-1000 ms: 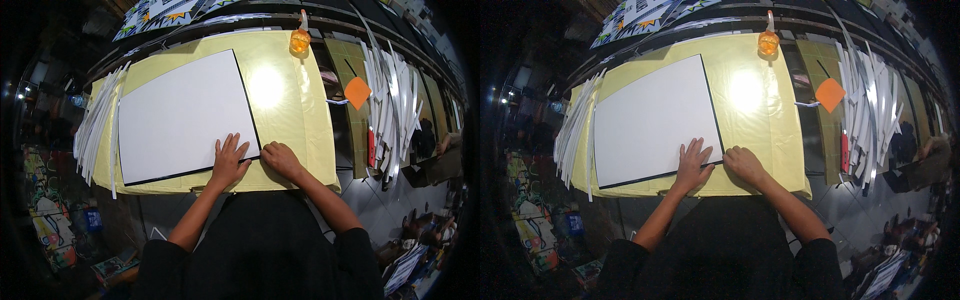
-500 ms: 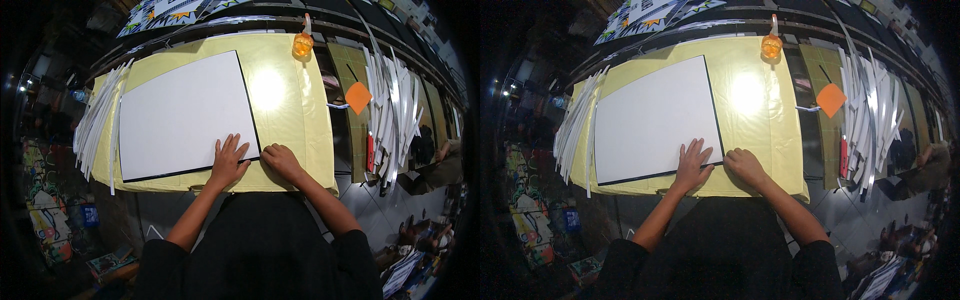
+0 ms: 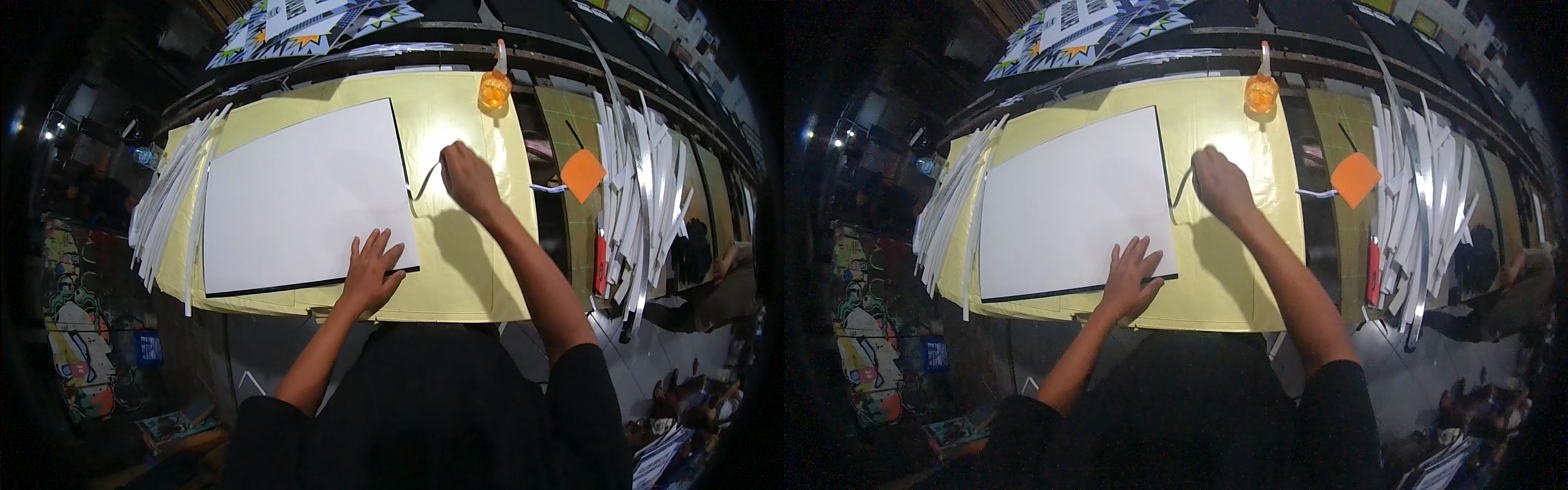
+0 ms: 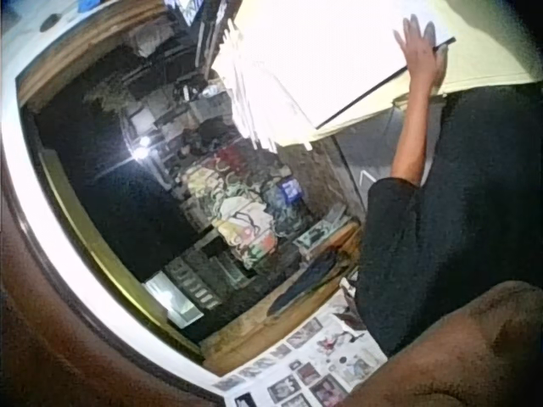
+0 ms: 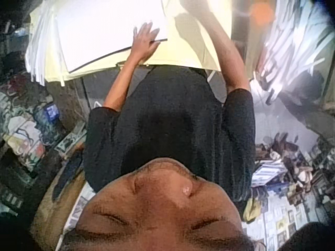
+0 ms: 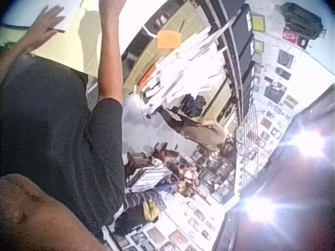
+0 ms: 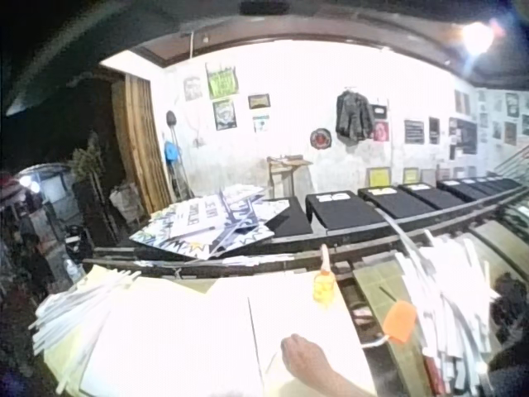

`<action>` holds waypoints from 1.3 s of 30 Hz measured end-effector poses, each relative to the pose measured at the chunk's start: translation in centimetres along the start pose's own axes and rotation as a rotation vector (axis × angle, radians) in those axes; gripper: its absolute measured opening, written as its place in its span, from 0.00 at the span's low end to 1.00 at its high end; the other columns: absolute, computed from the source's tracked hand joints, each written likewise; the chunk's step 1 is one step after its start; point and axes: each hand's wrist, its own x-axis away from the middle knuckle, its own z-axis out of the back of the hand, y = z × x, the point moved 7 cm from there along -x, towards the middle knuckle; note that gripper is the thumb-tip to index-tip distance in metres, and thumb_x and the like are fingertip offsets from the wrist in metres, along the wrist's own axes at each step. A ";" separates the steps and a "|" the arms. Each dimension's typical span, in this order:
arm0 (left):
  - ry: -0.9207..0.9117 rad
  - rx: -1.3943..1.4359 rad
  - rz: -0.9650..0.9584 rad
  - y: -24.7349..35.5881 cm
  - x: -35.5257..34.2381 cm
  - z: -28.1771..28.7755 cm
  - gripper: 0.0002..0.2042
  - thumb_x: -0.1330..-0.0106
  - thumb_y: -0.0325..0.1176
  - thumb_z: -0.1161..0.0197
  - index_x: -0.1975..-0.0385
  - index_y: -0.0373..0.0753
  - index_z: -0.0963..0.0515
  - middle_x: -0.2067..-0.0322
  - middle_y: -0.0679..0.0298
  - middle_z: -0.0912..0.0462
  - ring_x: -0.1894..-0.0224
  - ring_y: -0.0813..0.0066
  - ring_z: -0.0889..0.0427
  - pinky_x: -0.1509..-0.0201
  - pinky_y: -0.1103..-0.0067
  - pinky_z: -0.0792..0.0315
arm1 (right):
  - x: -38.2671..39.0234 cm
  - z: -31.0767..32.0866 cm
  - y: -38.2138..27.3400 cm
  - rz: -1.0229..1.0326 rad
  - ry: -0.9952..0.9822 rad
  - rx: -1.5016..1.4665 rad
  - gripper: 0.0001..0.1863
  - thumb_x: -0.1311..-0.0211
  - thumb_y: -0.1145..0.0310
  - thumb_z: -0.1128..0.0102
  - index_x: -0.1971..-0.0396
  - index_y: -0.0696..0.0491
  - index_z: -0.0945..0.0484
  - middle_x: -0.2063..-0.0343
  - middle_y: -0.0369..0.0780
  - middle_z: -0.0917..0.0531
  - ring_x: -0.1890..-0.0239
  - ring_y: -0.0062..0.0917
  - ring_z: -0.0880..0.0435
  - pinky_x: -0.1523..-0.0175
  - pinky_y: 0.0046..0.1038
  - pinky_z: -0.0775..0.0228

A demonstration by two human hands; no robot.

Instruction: The person uses a red utility knife to trim the edges of a white rectangular board placed on a yellow work surface. They repeatedly cut along the sides, remove the resulting strips, and rotate the board to continue trimming until the edges are clean.

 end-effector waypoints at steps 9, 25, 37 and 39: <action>0.052 0.000 -0.012 0.2 0.0 0.4 0.27 0.39 0.45 0.34 0.40 0.48 0.28 0.32 0.53 0.37 0.27 0.51 0.44 0.27 0.46 0.57 | -16.5 10.2 3.4 0.119 0.299 0.247 0.08 0.39 0.69 0.47 0.63 0.55 0.33 0.66 0.46 0.25 0.61 0.44 0.20 0.60 0.44 0.24; 0.065 0.100 0.046 -1.4 1.2 0.1 0.34 0.42 0.47 0.31 0.35 0.50 0.32 0.31 0.54 0.39 0.26 0.54 0.45 0.26 0.46 0.57 | -6.6 25.0 -12.4 0.458 0.318 -0.265 0.15 0.45 0.82 0.39 0.58 0.55 0.27 0.64 0.44 0.21 0.62 0.42 0.19 0.59 0.34 0.27; -0.242 1.674 -0.130 13.6 7.8 5.9 0.22 0.26 0.35 0.43 0.36 0.35 0.35 0.43 0.58 0.27 0.45 0.72 0.23 0.38 0.72 0.31 | 13.3 14.7 -16.7 -0.211 -0.488 -0.662 0.03 0.38 0.80 0.42 0.65 0.59 0.25 0.71 0.44 0.19 0.67 0.31 0.17 0.61 0.27 0.27; -0.314 1.747 -0.129 13.4 9.9 6.2 0.21 0.27 0.35 0.42 0.37 0.35 0.33 0.46 0.58 0.24 0.51 0.75 0.21 0.43 0.75 0.28 | 13.8 13.9 -16.6 -0.219 -0.521 -0.622 0.04 0.38 0.79 0.41 0.65 0.59 0.24 0.72 0.43 0.19 0.68 0.30 0.17 0.61 0.28 0.27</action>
